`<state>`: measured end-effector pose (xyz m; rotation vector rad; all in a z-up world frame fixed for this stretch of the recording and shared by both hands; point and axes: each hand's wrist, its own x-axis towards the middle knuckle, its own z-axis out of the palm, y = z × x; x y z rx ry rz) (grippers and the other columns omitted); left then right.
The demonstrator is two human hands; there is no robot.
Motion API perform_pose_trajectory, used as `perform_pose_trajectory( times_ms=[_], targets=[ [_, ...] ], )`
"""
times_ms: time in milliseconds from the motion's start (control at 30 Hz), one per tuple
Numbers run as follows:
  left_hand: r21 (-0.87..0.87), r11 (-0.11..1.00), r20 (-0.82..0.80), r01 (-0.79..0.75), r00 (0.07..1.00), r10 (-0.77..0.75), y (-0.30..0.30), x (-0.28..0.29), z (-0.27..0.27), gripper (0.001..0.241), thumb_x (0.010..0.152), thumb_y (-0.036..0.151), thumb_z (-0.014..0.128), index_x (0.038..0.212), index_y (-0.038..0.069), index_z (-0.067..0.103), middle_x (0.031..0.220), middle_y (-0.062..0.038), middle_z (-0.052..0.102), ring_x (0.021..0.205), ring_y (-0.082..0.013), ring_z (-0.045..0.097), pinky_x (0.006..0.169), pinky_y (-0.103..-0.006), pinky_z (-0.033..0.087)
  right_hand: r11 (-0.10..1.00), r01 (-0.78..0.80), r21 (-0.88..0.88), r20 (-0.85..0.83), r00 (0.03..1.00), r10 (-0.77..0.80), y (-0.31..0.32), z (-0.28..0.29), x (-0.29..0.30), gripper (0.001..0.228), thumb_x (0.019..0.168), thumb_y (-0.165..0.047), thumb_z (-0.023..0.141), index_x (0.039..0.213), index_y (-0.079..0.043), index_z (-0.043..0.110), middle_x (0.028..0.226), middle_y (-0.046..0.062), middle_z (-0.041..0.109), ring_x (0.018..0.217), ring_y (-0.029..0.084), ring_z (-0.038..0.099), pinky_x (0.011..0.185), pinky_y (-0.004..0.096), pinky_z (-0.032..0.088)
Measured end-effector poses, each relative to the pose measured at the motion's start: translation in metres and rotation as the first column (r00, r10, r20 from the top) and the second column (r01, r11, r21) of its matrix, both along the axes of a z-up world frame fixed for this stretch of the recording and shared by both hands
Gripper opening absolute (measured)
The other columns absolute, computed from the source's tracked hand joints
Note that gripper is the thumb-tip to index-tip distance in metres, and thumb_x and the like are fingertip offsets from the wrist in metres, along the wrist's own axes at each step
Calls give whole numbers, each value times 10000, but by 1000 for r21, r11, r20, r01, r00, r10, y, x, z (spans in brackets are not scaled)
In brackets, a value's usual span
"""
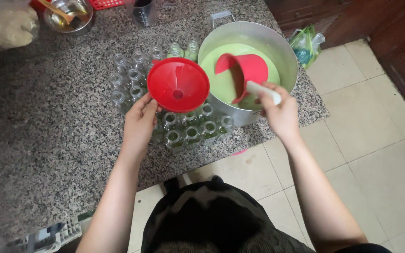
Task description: Filling small plastic bottles with a green liquid using a funnel and a ladle.
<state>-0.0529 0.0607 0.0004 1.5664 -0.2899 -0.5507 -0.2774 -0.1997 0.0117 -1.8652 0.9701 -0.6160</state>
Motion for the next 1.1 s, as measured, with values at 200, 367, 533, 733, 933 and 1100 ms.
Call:
perform_pose_trajectory(
  times_ms=[200,367,533,733,933,1100],
  targets=[
    [29,1000,-5,5,1000,-4,0,1,1,427,1082,177,594,1468,-5,570,870,-82,711,601,-65,530,535,-178,427,908,188,374,282,910,-305,-14,29,-6,350,1020,-186,572,1317,0,586,783,173,745,491,122,653,390,185,366],
    [39,999,-15,18,1000,-18,0,5,-2,433,1084,218,608,1470,24,577,930,-111,750,633,-104,610,536,-189,465,904,205,376,339,877,-340,-10,47,-14,351,1033,-197,566,1324,-1,572,804,196,752,515,148,675,394,197,395],
    [47,998,-25,28,999,-27,1,8,1,455,1078,223,623,1474,7,565,1037,-165,769,697,-155,690,550,-219,507,928,170,331,421,854,-307,4,77,-15,362,1046,-188,571,1343,19,566,833,204,752,547,154,704,398,197,437],
    [113,988,-156,109,984,-91,1,12,12,487,1040,196,559,1506,52,558,1102,-36,721,831,-84,646,609,-188,437,942,49,331,463,862,-207,30,117,-6,398,1025,-134,481,1385,28,533,908,123,712,614,114,623,536,196,480],
    [79,990,-152,115,983,-102,0,19,4,489,1037,187,580,1498,25,556,1038,-55,728,779,-99,633,595,-196,445,975,-38,221,455,888,-69,40,122,-4,386,1067,-87,521,1428,50,530,938,170,700,749,206,709,670,265,623],
    [70,990,-134,122,985,-112,0,19,2,483,1027,201,584,1480,32,581,1035,-61,753,761,-93,619,592,-190,429,985,-148,84,403,909,103,46,127,-5,334,1097,0,499,1418,89,521,991,230,672,813,275,717,725,328,645]
  ],
)
